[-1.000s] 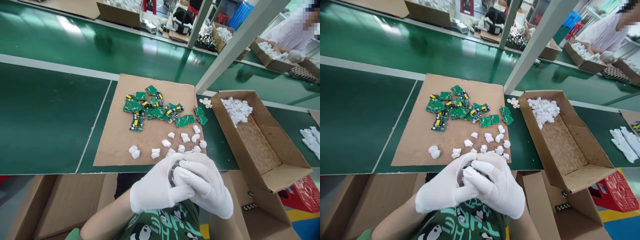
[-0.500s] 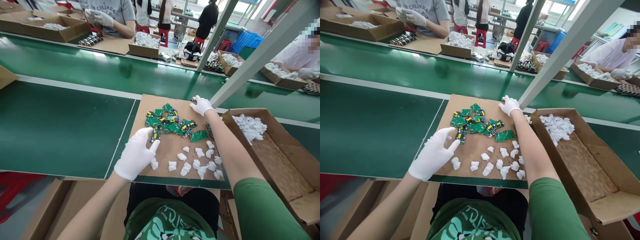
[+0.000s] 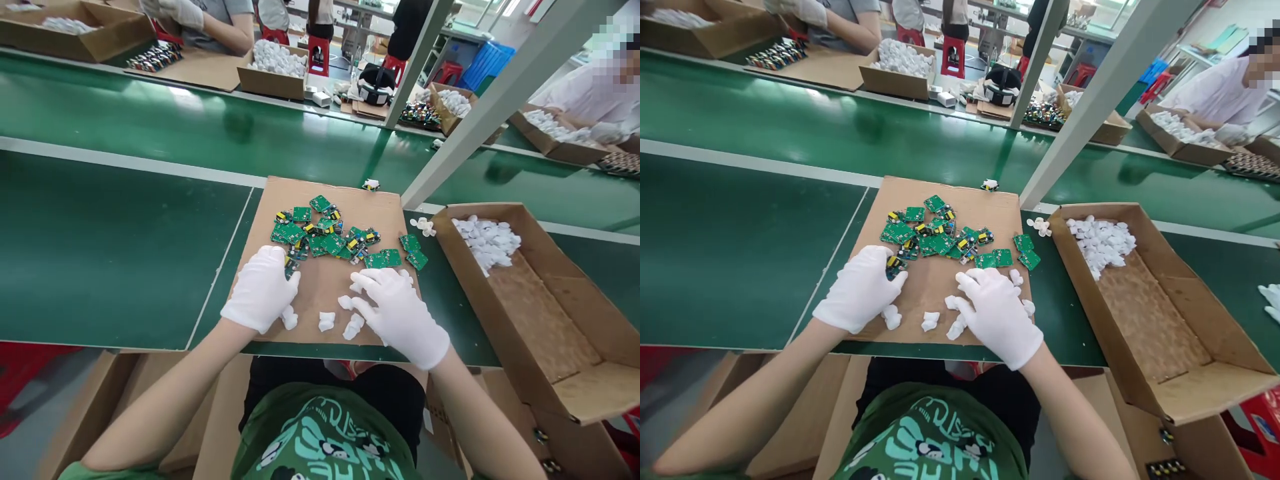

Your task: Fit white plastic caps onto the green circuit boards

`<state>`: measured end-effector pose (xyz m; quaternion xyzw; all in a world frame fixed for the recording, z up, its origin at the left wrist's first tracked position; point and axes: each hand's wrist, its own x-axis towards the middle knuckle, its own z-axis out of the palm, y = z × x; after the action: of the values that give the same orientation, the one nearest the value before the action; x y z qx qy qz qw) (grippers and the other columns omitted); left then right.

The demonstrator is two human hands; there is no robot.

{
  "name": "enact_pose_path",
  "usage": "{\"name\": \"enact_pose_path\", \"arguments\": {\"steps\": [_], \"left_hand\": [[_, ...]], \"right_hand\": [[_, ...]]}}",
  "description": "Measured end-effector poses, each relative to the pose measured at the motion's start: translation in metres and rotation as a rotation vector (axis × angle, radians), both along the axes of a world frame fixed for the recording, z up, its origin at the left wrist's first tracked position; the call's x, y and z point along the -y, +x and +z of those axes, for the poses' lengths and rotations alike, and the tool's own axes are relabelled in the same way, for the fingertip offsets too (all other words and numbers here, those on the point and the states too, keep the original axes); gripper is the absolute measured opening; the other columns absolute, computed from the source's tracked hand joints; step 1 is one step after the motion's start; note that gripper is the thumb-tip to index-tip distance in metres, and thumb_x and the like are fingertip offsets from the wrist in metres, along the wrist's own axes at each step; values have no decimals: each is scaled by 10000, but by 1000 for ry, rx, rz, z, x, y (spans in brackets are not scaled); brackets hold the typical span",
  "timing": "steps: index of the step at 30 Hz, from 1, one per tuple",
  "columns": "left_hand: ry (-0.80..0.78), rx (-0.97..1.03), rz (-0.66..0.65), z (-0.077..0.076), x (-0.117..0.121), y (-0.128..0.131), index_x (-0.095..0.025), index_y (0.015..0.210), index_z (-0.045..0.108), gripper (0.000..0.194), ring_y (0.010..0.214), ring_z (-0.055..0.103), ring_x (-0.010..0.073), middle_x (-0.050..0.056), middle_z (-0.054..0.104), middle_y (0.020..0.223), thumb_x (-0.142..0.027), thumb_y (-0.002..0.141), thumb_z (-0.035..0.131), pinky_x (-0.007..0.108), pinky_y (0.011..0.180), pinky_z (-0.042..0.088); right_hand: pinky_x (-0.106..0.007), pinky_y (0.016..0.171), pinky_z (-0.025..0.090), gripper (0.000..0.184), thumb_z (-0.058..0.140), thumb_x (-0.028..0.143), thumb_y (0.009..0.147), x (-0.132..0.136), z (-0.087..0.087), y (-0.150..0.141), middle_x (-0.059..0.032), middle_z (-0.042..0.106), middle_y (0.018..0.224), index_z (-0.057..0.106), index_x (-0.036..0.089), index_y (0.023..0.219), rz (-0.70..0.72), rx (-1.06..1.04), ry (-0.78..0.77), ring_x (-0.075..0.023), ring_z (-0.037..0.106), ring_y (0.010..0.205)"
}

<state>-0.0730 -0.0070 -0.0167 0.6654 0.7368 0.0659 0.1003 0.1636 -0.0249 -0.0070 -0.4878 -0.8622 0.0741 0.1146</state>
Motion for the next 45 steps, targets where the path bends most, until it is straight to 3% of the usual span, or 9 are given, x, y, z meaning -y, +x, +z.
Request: {"name": "enact_pose_path", "arguments": {"steps": [4,10,17,23,27,31,35,38,45], "left_hand": [[-4,486,154,8,4,-9,-212,1009,510,294,886,688,268,52,677,933,-346,788,650,402,817,515],[-170,1389,150,31,-2,4,-192,1169,486,533,746,681,164,-11,625,851,-315,732,766,283,660,515],[-366,1753,-41,47,-25,42,-140,899,628,335,482,473,27,1,642,775,-258,665,838,166,436,314],[-437,1930,-131,40,-36,57,-142,953,624,423,508,562,61,22,697,795,-379,678,842,150,409,372],[-462,1941,-79,32,-35,53,-153,967,616,426,612,666,108,35,711,864,-388,691,838,146,427,430],[-450,1795,-39,28,-30,52,-148,962,587,371,457,565,44,42,731,866,-287,711,822,140,396,373],[-491,1637,-117,26,-23,55,-149,1018,602,343,414,500,29,29,721,813,-271,754,784,136,358,307],[-560,1603,-197,26,-19,53,-155,1114,604,357,482,571,63,68,727,908,-318,822,730,159,398,388],[-928,1836,-283,22,-14,49,-179,1339,528,475,616,695,200,143,723,990,-383,914,592,212,418,423]], "right_hand": [[-390,844,462,255,601,339,935,12,-11,-6,-93,706,1130,663,219,1151,-82,8,69,-258,636,993],[-402,831,462,307,612,329,916,13,-11,-10,-76,676,1214,635,219,1202,-77,-8,56,-271,610,1042],[-420,761,474,218,564,158,914,14,-5,-24,-109,697,957,669,164,1106,30,200,-86,-291,619,907],[-403,902,525,345,507,170,959,22,-13,-10,-91,645,1117,583,223,1291,-83,-346,-181,-232,626,1032],[-357,883,564,251,616,181,891,29,-8,4,-77,599,1216,679,268,1118,-75,-816,-397,-215,624,1109],[-352,872,582,241,726,239,828,34,-4,10,-85,646,1271,731,261,1069,-128,-1197,-612,-230,652,1115],[-300,675,592,232,734,293,849,41,-7,10,-58,749,966,732,254,1077,-288,-1402,-648,-161,699,758],[-215,465,473,256,677,318,903,45,-9,10,2,691,697,699,252,1148,-355,-1478,-658,-85,561,481],[-195,458,435,274,733,355,852,47,-8,17,1,679,681,722,254,1107,-188,-1522,-686,-77,529,499]]}}
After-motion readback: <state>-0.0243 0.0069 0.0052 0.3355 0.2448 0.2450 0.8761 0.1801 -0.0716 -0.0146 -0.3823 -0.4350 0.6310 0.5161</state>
